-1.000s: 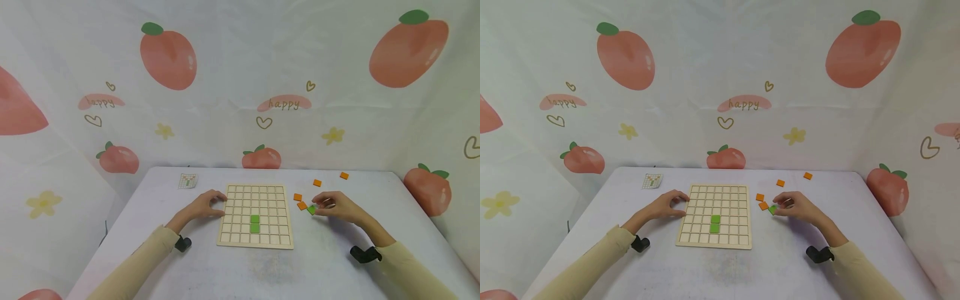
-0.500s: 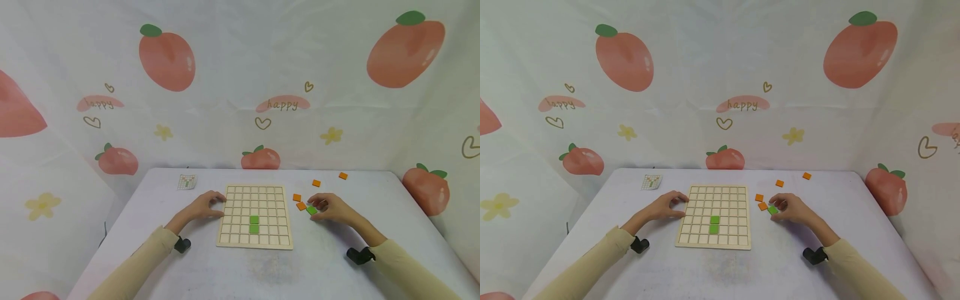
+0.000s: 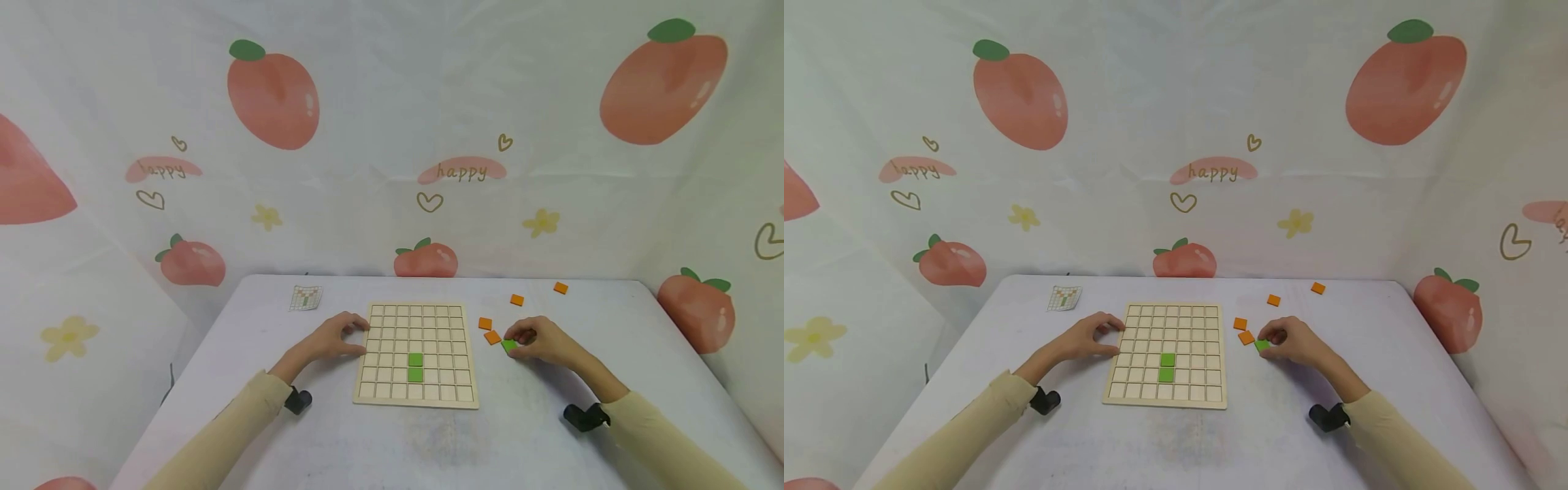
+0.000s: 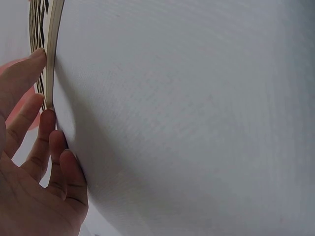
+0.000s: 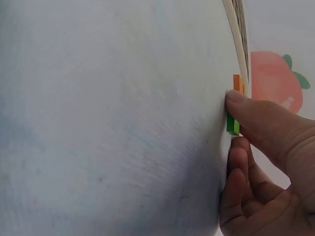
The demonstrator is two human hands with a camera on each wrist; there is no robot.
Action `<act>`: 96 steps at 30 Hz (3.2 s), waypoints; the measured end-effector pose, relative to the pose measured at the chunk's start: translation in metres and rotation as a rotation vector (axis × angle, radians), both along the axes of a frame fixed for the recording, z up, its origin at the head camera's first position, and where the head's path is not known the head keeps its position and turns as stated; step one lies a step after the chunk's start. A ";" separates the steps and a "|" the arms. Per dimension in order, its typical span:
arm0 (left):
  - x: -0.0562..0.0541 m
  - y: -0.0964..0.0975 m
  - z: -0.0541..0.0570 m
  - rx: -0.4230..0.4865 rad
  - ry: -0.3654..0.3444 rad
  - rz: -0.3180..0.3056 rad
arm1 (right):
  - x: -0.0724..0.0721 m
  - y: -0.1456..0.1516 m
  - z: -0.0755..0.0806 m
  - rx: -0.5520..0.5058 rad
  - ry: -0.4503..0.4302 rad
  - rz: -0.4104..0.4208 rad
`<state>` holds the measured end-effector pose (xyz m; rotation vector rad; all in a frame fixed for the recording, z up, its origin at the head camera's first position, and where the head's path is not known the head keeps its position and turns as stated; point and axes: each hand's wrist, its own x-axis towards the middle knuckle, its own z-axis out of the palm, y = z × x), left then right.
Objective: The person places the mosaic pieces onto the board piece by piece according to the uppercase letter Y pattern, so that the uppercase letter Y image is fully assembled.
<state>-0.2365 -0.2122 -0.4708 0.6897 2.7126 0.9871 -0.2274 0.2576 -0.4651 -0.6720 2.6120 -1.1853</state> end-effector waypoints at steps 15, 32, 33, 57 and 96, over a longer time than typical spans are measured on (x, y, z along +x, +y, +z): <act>0.000 0.000 0.001 0.003 -0.001 -0.009 | -0.003 0.003 -0.004 -0.006 0.002 -0.026; 0.001 0.001 0.004 0.008 -0.014 -0.005 | 0.003 0.002 -0.002 0.057 0.041 -0.018; 0.001 0.001 0.004 0.007 -0.014 -0.007 | 0.003 0.002 -0.002 0.060 0.044 -0.015; 0.000 0.001 0.002 -0.006 -0.008 -0.015 | 0.003 -0.006 0.000 -0.081 0.106 0.059; 0.001 -0.001 0.004 0.000 -0.006 -0.023 | -0.018 -0.119 -0.007 -0.234 0.080 0.209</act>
